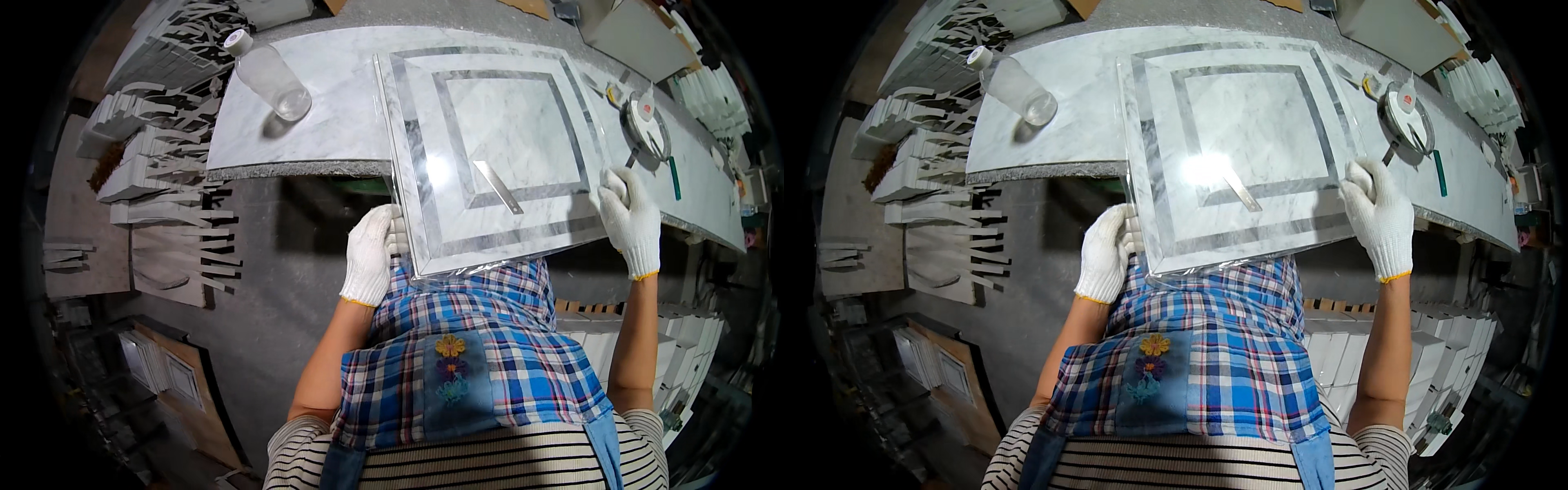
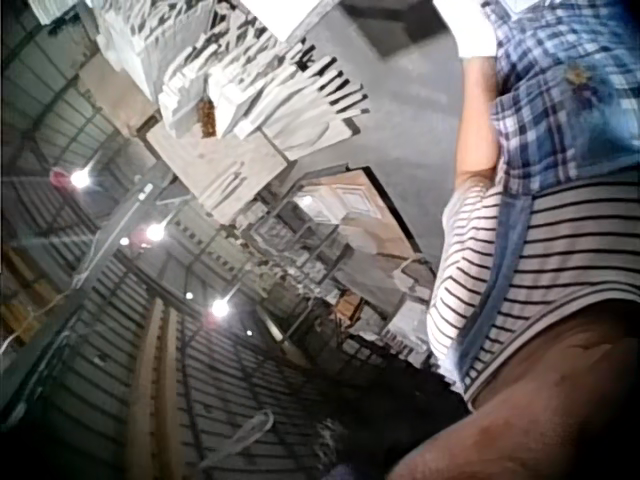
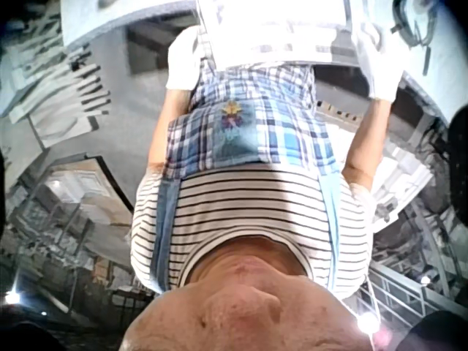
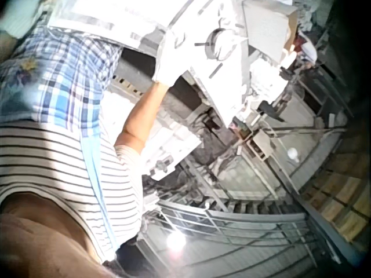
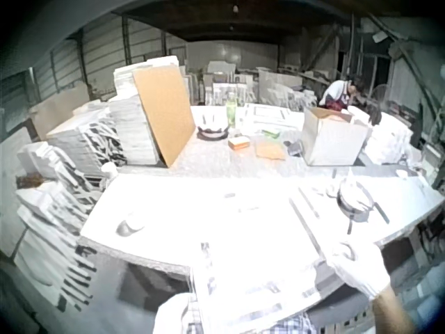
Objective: The person wraps a square decorative panel with clear plastic film using a metal straightedge and a utility knife. They smooth the film, trim the edges, and place the finished panel into a cardboard box before repeating the process with another panel.
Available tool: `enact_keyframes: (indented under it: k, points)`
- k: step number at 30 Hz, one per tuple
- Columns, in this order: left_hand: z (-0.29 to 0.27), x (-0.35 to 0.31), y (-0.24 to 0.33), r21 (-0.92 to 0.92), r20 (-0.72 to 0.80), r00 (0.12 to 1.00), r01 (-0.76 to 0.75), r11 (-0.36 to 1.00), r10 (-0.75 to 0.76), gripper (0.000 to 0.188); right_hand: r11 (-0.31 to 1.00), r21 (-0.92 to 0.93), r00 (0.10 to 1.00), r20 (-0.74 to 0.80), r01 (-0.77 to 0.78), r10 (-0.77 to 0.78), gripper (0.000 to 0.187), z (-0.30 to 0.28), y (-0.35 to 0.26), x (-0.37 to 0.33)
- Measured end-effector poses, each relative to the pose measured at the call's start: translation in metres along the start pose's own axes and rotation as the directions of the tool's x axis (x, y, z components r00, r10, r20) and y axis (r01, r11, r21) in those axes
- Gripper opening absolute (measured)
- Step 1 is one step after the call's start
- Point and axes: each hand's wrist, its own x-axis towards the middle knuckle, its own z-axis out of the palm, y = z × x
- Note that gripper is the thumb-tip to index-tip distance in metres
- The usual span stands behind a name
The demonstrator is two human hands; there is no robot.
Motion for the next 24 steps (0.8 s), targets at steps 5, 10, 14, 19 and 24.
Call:
enact_keyframes:
  k: [5,10,14,19,24]
  points:
    - [0.007,-0.006,-0.007,0.027,-0.060,0.998,0.024,0.999,-0.022,0.036,0.981,0.178,0.993,0.071,0.077,-0.090,0.036,0.020,-0.011,-0.016]
    - [0.000,-0.010,0.010,0.032,-0.144,0.989,-0.039,0.999,0.043,0.030,0.911,0.146,0.905,0.134,0.386,-0.405,0.030,0.042,-0.060,-0.044]
    - [0.005,-0.014,0.015,0.077,-0.136,0.990,-0.015,0.997,0.026,0.029,0.757,-0.016,0.756,0.083,0.653,-0.650,0.023,0.071,-0.100,-0.053]
    - [0.029,-0.016,0.017,-0.002,-0.125,0.992,0.023,1.000,-0.023,0.025,0.634,0.039,0.613,0.217,0.772,-0.760,0.019,0.102,-0.123,-0.069]
    - [0.007,-0.018,0.006,0.018,-0.146,0.989,0.033,0.999,-0.030,0.024,0.718,0.269,0.539,0.509,0.642,-0.672,0.022,0.065,-0.094,-0.056]
